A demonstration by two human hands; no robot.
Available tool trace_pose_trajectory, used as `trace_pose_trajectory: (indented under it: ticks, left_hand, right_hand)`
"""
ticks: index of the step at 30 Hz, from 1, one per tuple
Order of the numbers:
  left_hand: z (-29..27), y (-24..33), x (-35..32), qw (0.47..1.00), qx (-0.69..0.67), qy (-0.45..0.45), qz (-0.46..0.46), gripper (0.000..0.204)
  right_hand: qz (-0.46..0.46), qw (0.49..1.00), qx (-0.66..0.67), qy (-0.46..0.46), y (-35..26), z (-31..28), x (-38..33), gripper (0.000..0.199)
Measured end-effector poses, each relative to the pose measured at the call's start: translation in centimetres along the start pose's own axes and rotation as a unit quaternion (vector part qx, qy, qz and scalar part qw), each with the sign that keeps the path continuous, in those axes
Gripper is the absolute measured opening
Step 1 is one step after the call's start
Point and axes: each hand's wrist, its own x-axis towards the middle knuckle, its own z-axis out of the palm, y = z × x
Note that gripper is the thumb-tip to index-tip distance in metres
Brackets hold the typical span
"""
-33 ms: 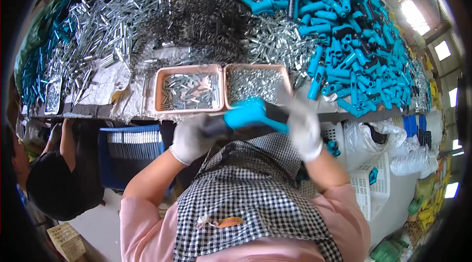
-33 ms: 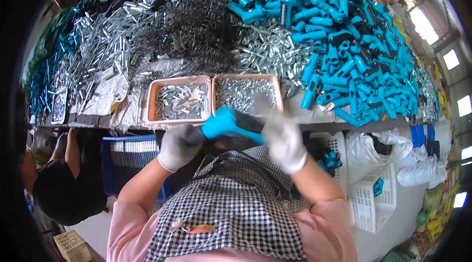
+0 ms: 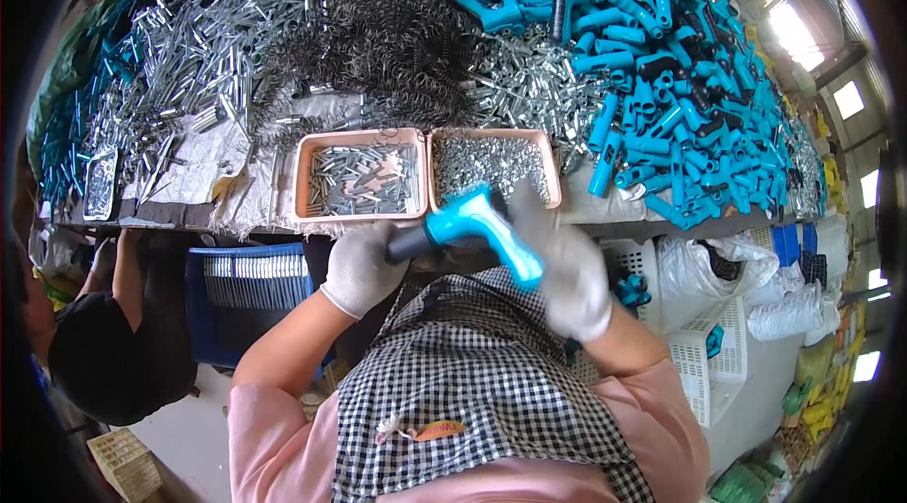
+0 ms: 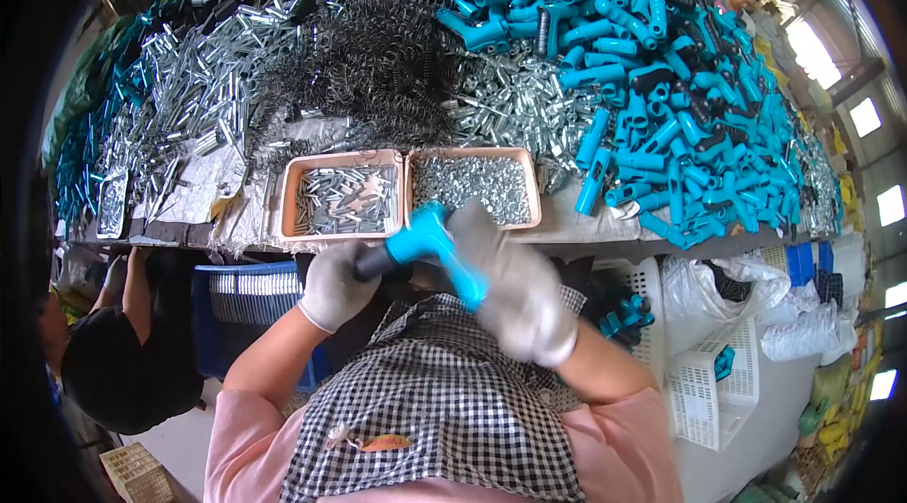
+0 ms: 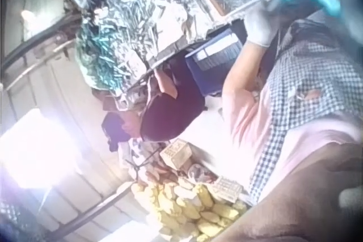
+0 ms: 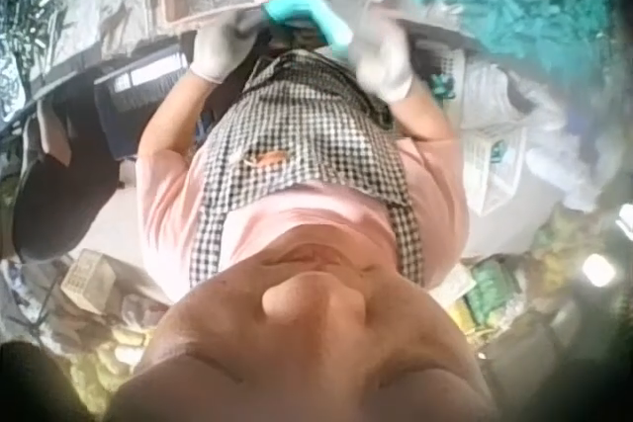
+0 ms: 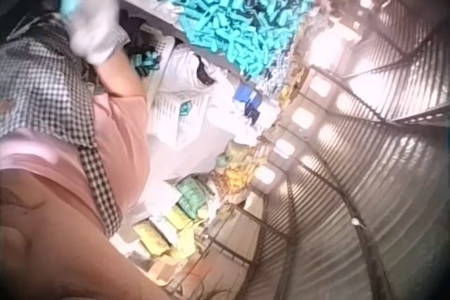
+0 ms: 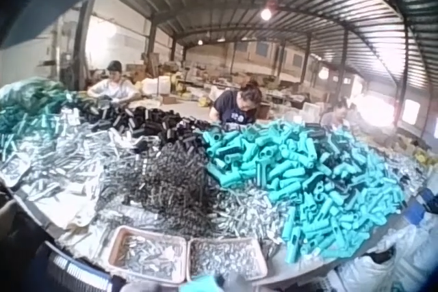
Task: Assembling small metal components into plastic handles at a workbench.
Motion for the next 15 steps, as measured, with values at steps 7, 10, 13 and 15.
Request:
trace_pose_trajectory:
  ticks: [7, 10, 13, 15]
  left_hand:
    - [-0.4, 0.5, -0.4, 0.999, -0.036, 0.01, -0.03, 0.015]
    - [-0.7, 0.5, -0.5, 0.926, -0.022, -0.328, 0.188, 0.028]
    - [-1.0, 0.4, -0.6, 0.992, -0.106, -0.041, 0.054, 0.019]
    - [-1.1, 0.4, -0.8, 0.998, -0.006, -0.064, 0.016, 0.018]
  right_hand:
    - [0.093, 0.994, 0.057, 0.017, 1.8, -0.7, -0.9, 0.051]
    - [0.035, 0.991, 0.126, -0.022, 1.5, -0.8, -0.7, 0.05]
    - [0.147, 0.98, -0.134, -0.024, 0.9, -1.0, 1.5, 0.054]
    - [-0.089, 0.991, 0.028, -0.098, -0.8, 0.0, 2.4, 0.057]
